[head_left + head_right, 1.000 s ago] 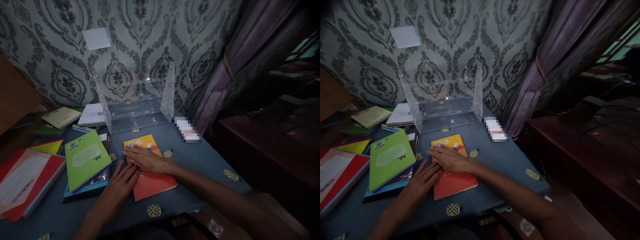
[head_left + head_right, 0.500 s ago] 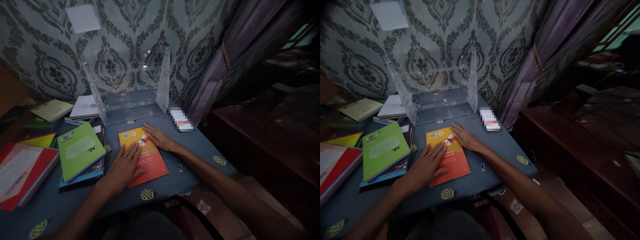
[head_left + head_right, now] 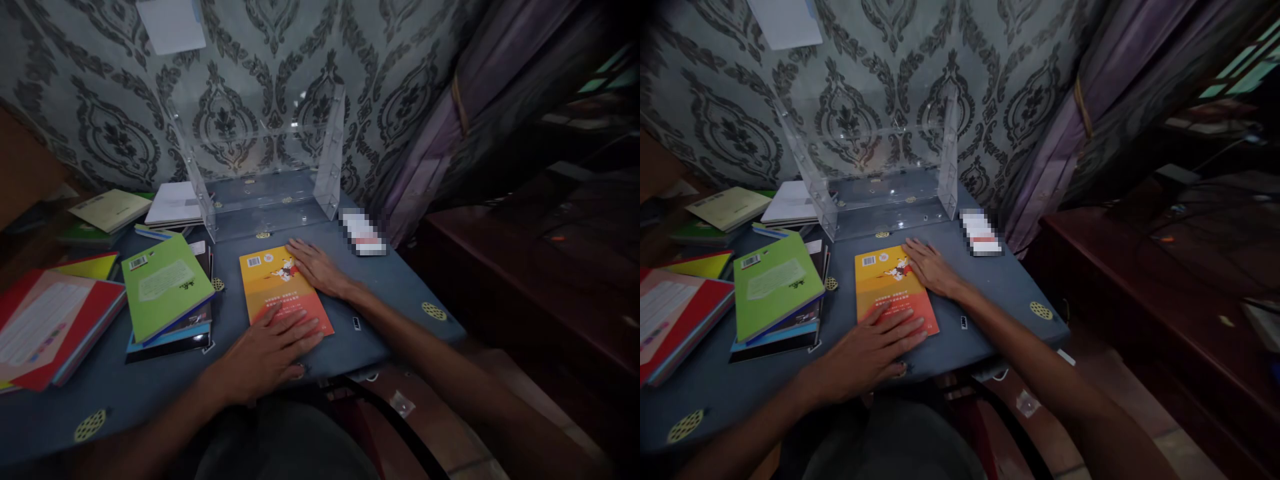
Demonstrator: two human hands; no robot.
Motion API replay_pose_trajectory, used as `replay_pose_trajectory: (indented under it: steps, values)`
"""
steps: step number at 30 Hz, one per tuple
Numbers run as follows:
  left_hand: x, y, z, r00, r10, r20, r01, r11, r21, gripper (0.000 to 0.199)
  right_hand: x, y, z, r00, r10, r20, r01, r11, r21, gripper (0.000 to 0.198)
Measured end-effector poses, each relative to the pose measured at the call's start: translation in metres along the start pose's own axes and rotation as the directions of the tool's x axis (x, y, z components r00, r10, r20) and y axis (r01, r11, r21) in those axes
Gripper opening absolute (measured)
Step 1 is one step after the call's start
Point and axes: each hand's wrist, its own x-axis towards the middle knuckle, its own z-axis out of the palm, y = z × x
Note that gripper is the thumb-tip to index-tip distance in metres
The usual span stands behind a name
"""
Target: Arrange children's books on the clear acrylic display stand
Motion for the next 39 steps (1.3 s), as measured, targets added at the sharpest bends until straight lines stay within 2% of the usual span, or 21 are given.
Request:
replay_pose_trajectory:
  steps: [6, 12, 15, 19, 23, 26, 29, 31, 33, 39]
  values:
    - [-0.01, 0.003, 0.006, 0.999, -0.039, -0.017, 0.039, 0.999, 0.026, 0.054, -0.037, -0.03, -0.001, 0.999, 0.041, 0.016, -0.038, 0.988, -0.151, 0.058]
    - [-0.013, 0.003, 0.011, 0.998, -0.055, -0.028, 0.056, 0.998, 0.018, 0.053, -0.087, -0.052, 0.001, 0.999, -0.03, 0.012, 0.032, 0.967, -0.252, 0.058]
    - [-0.015, 0.003, 0.013, 0.995, -0.08, -0.054, 0.081, 0.997, 0.015, 0.052, -0.104, -0.059, 0.003, 1.0, -0.025, 0.013, 0.028, 0.959, -0.282, 0.059]
    - [-0.016, 0.005, 0.015, 0.991, -0.106, -0.078, 0.105, 0.994, -0.008, 0.05, -0.118, -0.066, 0.002, 1.0, -0.001, 0.026, 0.008, 0.969, -0.246, 0.06]
    - [-0.017, 0.007, 0.014, 0.988, -0.109, -0.112, 0.104, 0.993, -0.048, 0.048, -0.124, -0.065, -0.005, 0.999, -0.029, 0.027, 0.032, 0.992, -0.124, 0.057]
    - [-0.014, 0.003, 0.008, 0.977, -0.12, -0.175, 0.103, 0.989, -0.106, 0.043, -0.122, -0.061, -0.014, 0.997, -0.06, -0.057, 0.061, 0.998, 0.007, 0.051]
    - [-0.005, -0.008, -0.004, 0.934, -0.262, -0.241, 0.221, 0.958, -0.185, 0.036, -0.117, -0.062, -0.02, 0.974, -0.056, -0.221, 0.07, 0.996, 0.053, 0.038]
    - [0.006, -0.019, -0.012, 0.885, -0.406, -0.226, 0.366, 0.909, -0.198, 0.037, -0.114, -0.065, -0.02, 0.953, -0.063, -0.296, 0.08, 0.996, 0.044, 0.029]
    - [0.023, -0.029, -0.016, 0.844, -0.504, -0.184, 0.485, 0.863, -0.141, 0.041, -0.112, -0.07, -0.017, 0.942, -0.077, -0.326, 0.091, 0.995, 0.03, 0.025]
    - [0.081, -0.051, -0.01, 0.811, -0.573, -0.12, 0.584, 0.806, 0.095, 0.048, -0.115, -0.073, -0.011, 0.94, -0.095, -0.327, 0.092, 0.995, -0.025, 0.025]
